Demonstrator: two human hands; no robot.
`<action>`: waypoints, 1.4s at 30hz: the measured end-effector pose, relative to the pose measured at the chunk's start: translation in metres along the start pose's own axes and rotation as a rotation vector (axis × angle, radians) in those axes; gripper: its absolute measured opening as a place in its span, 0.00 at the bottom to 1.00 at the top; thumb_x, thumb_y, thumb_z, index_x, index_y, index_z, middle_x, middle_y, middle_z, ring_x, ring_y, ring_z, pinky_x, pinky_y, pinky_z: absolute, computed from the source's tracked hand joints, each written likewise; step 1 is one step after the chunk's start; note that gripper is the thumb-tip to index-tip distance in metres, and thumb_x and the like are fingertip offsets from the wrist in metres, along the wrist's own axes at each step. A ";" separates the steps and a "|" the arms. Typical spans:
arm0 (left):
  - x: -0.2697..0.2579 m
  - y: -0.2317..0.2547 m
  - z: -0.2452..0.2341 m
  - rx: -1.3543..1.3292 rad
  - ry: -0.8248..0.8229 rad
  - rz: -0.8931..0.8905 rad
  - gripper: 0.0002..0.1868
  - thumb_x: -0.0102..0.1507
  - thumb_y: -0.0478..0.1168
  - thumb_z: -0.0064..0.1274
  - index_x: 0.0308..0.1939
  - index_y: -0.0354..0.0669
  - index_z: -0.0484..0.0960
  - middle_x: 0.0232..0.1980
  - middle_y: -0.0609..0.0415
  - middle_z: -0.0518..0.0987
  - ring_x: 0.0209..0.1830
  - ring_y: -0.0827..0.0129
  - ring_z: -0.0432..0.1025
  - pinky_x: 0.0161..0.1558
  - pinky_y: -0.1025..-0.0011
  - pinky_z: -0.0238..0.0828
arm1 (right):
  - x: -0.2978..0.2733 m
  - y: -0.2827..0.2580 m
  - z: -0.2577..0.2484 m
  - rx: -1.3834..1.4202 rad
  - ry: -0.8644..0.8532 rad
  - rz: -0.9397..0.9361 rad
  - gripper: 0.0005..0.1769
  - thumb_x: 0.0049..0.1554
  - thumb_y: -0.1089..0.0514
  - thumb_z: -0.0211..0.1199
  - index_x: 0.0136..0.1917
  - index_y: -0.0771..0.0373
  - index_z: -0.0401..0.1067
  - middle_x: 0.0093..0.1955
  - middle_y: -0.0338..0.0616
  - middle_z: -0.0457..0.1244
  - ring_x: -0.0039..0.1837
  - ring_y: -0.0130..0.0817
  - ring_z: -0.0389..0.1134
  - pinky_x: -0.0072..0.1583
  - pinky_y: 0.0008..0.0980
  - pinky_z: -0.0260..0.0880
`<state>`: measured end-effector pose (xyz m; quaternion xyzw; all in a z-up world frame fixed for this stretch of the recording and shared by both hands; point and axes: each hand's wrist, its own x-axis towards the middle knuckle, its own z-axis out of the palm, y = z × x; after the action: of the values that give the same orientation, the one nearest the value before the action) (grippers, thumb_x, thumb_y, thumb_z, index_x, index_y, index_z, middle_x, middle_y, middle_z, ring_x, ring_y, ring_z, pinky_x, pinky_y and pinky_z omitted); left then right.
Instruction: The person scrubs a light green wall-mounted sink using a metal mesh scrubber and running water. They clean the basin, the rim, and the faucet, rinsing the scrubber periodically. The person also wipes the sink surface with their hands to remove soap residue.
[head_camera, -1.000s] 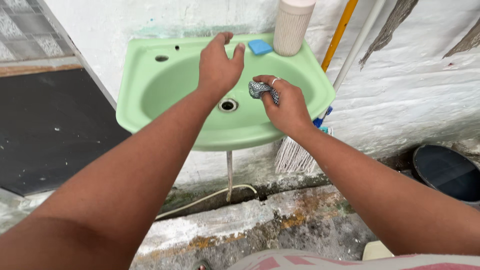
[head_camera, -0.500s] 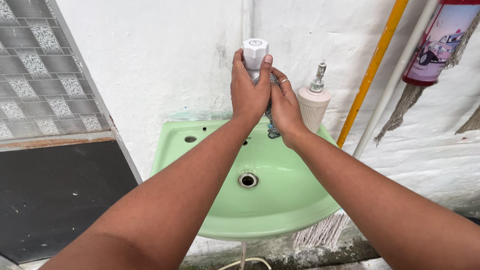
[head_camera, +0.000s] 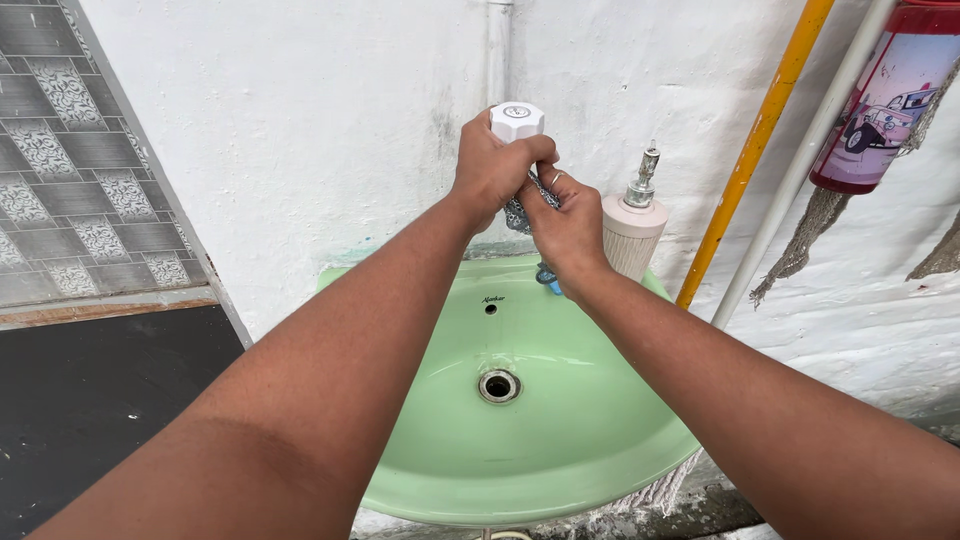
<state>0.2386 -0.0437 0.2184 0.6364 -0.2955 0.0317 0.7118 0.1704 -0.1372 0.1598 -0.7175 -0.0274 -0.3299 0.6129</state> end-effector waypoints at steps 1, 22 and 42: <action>0.004 -0.003 -0.003 -0.004 -0.058 0.029 0.20 0.48 0.32 0.61 0.44 0.31 0.77 0.36 0.45 0.83 0.33 0.64 0.79 0.34 0.68 0.79 | 0.000 0.004 0.002 -0.019 0.017 -0.047 0.16 0.64 0.51 0.63 0.56 0.67 0.79 0.47 0.41 0.68 0.45 0.18 0.61 0.45 0.24 0.63; -0.244 -0.060 -0.039 0.959 -0.201 -0.017 0.25 0.66 0.59 0.46 0.44 0.43 0.88 0.48 0.47 0.85 0.55 0.54 0.75 0.59 0.53 0.66 | -0.205 0.019 -0.035 -0.868 -0.880 -0.136 0.20 0.63 0.44 0.56 0.49 0.60 0.80 0.46 0.47 0.71 0.47 0.41 0.72 0.51 0.42 0.72; -0.273 -0.056 -0.015 1.199 0.055 -0.433 0.41 0.71 0.68 0.29 0.29 0.45 0.89 0.25 0.42 0.80 0.31 0.46 0.76 0.39 0.50 0.73 | -0.237 0.056 -0.133 -1.024 -0.585 -0.379 0.32 0.70 0.43 0.30 0.71 0.58 0.69 0.69 0.51 0.62 0.76 0.47 0.57 0.80 0.56 0.37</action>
<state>0.0427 0.0502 0.0426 0.9684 -0.0728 0.0633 0.2299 -0.0481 -0.1838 -0.0042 -0.9639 -0.1598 -0.1938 0.0887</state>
